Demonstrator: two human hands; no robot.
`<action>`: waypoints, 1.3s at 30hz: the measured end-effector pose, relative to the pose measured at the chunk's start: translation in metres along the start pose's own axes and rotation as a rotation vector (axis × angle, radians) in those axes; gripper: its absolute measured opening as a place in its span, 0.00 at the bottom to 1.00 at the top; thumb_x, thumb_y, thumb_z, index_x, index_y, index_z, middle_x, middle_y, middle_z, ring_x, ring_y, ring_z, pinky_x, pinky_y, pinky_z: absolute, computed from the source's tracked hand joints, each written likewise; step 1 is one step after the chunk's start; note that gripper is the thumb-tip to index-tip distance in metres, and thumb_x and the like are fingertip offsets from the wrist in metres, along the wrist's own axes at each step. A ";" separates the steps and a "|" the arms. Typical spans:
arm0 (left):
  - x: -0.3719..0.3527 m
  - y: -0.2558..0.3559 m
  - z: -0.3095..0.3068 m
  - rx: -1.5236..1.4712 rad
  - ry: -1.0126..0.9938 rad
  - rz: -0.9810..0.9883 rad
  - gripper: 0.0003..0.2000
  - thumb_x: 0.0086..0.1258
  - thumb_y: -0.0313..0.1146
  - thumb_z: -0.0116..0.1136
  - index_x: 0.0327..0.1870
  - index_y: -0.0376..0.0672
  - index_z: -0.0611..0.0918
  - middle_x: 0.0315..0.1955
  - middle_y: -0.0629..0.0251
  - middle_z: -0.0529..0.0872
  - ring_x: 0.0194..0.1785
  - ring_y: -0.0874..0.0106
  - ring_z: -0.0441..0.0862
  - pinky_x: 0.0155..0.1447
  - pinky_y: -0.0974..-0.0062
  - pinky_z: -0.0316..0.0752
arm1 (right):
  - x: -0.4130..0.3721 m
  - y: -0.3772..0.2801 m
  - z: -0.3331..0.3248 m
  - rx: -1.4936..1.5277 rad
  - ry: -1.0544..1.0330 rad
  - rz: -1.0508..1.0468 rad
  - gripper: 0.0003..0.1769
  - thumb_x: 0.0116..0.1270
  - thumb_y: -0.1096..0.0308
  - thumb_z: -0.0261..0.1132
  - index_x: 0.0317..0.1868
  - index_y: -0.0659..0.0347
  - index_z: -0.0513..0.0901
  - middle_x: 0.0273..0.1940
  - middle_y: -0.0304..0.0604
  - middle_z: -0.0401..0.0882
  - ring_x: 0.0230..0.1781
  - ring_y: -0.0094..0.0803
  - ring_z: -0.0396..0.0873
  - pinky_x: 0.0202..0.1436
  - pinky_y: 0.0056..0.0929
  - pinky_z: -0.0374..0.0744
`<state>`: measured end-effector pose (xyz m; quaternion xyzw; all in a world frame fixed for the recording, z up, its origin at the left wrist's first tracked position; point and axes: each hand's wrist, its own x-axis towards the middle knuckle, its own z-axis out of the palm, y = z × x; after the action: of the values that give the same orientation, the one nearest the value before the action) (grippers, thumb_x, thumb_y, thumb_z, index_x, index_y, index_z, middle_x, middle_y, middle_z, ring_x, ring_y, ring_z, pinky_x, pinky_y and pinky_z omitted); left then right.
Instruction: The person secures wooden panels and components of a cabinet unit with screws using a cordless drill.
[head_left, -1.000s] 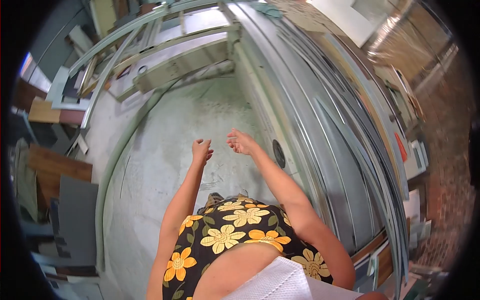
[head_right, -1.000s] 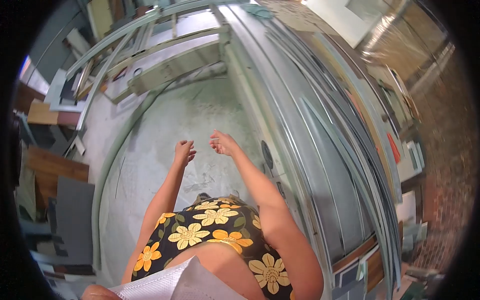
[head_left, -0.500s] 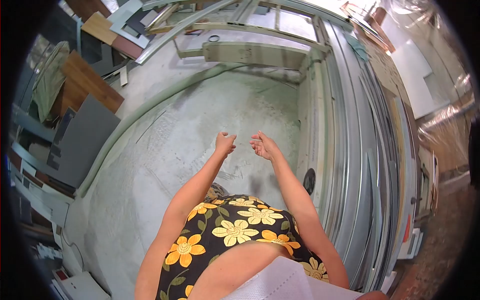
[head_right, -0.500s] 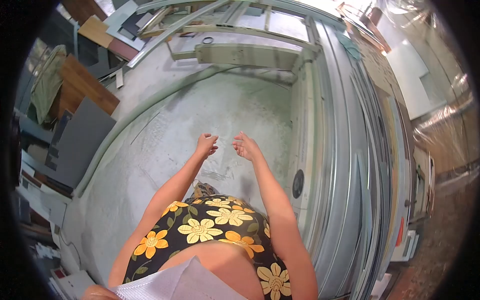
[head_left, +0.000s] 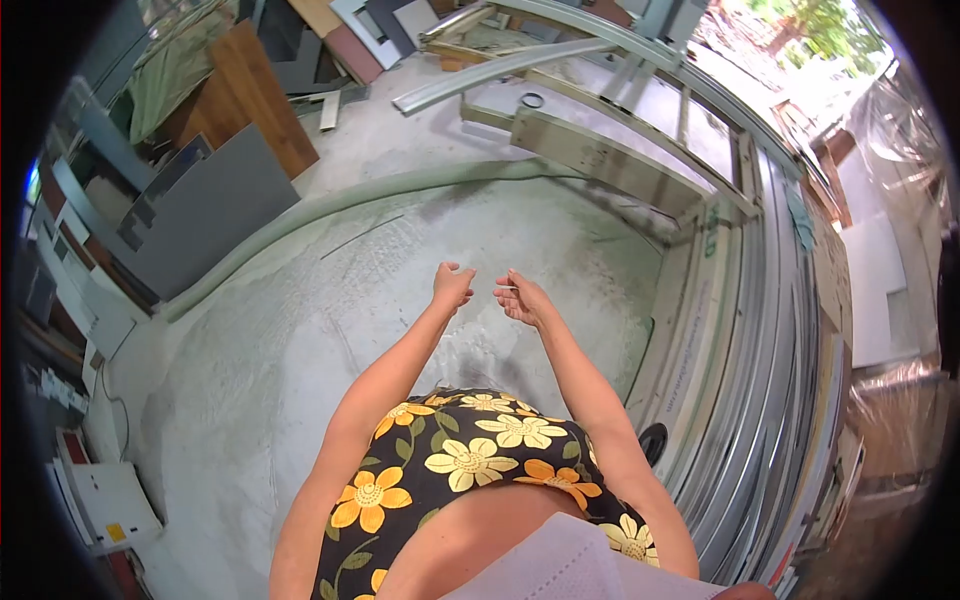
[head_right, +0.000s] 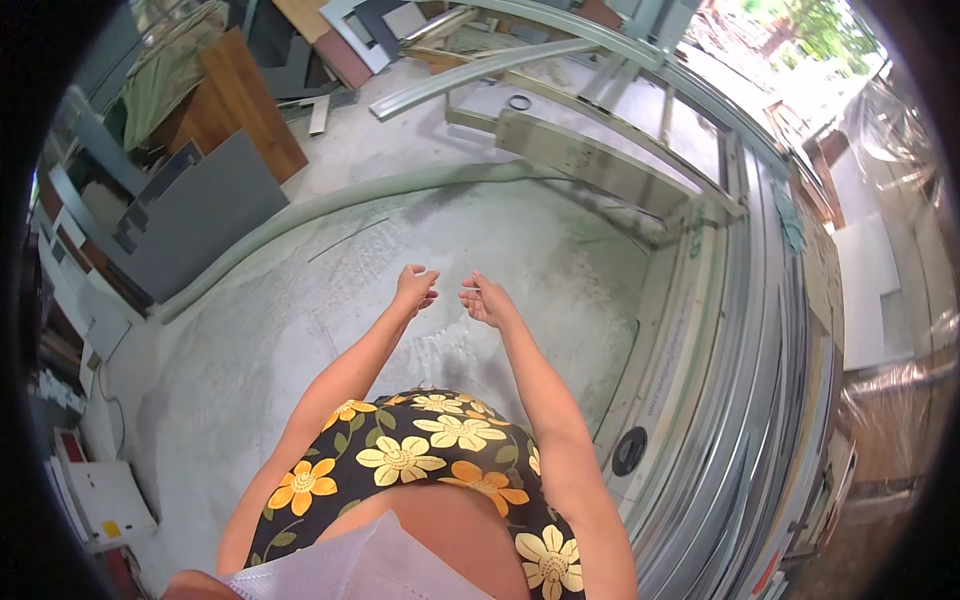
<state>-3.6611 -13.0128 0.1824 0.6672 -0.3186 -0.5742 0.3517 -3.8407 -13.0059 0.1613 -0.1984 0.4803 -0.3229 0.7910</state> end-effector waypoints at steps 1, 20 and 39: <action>0.005 0.004 -0.014 -0.011 0.021 0.000 0.29 0.58 0.38 0.62 0.58 0.40 0.65 0.35 0.60 0.77 0.27 0.71 0.78 0.25 0.76 0.71 | 0.011 -0.001 0.012 -0.018 -0.015 0.013 0.21 0.71 0.49 0.49 0.45 0.59 0.72 0.32 0.39 0.78 0.24 0.23 0.76 0.23 0.19 0.77; 0.024 0.003 -0.094 -0.158 0.178 -0.076 0.29 0.58 0.37 0.62 0.59 0.39 0.65 0.34 0.60 0.77 0.26 0.72 0.77 0.24 0.77 0.71 | 0.072 -0.002 0.108 -0.274 -0.188 0.182 0.20 0.71 0.50 0.49 0.46 0.59 0.72 0.32 0.37 0.79 0.23 0.21 0.76 0.22 0.16 0.75; 0.051 0.040 0.017 -0.002 0.043 -0.046 0.28 0.58 0.39 0.61 0.57 0.38 0.66 0.34 0.59 0.79 0.26 0.71 0.78 0.25 0.76 0.72 | 0.049 -0.060 0.007 -0.133 -0.064 0.116 0.19 0.71 0.51 0.49 0.46 0.58 0.72 0.31 0.37 0.79 0.23 0.21 0.77 0.22 0.18 0.76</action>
<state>-3.6719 -13.0793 0.1867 0.6862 -0.2948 -0.5679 0.3460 -3.8373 -13.0832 0.1705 -0.2326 0.4859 -0.2377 0.8083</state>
